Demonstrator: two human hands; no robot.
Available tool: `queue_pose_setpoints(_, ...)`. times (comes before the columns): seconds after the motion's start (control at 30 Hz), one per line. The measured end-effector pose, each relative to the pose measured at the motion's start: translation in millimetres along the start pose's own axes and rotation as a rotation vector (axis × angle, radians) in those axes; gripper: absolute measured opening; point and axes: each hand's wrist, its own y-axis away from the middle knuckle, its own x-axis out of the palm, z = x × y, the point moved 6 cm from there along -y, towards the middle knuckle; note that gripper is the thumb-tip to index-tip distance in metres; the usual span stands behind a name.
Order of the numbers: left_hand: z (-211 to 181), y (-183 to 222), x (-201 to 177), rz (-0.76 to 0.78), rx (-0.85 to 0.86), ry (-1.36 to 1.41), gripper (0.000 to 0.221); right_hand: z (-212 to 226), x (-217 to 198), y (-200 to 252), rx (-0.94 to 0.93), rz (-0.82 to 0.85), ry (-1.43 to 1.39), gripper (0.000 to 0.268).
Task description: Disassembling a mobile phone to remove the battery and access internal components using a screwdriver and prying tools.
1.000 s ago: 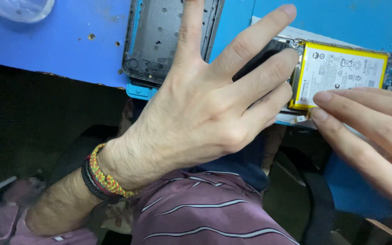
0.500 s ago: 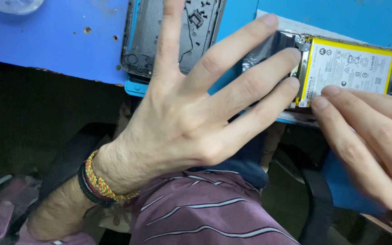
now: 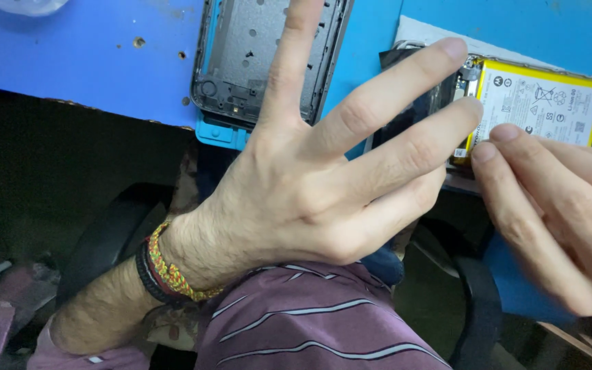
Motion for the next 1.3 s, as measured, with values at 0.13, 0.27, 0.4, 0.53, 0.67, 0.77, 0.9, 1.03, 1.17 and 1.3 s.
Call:
queue_pose_setpoints(0.13,0,-1,2,0.007,-0.018,-0.005,0.02,-1,0,0,-0.024,0.022,-0.016,0.035)
queue_pose_setpoints(0.27,0,0,5,0.031,-0.002,-0.031,0.021,-1,0,2,-0.036,0.005,0.002,0.034)
queue_pose_setpoints(0.4,-1,0,2,0.005,0.018,0.003,0.021,-1,-1,18,0.269,0.101,-0.205,0.043)
queue_pose_setpoints(0.53,3,1,-8,0.028,0.056,-0.042,0.011,-36,104,158,0.81,0.1,-0.44,0.03)
queue_pose_setpoints(0.67,7,-2,-15,0.1,0.091,-0.176,0.011,-39,127,192,0.86,0.055,-0.445,0.024)
queue_pose_setpoints(0.77,4,-9,-16,0.109,0.095,-0.206,0.007,-37,133,216,0.945,0.002,-0.461,0.017)
queue_pose_setpoints(0.9,0,-23,-9,0.165,0.102,-0.157,0.005,-27,122,255,1.117,-0.079,-0.459,0.02)
queue_pose_setpoints(1.03,-2,-29,6,0.242,0.092,-0.078,0.009,-19,76,220,1.239,-0.157,-0.523,0.027)
queue_pose_setpoints(1.17,-1,-30,13,0.285,0.114,-0.078,0.009,-23,55,187,1.223,-0.135,-0.742,0.078)
queue_pose_setpoints(1.3,-1,-30,16,0.3,0.118,-0.105,0.016,-14,25,119,1.373,-0.296,-1.082,0.016)
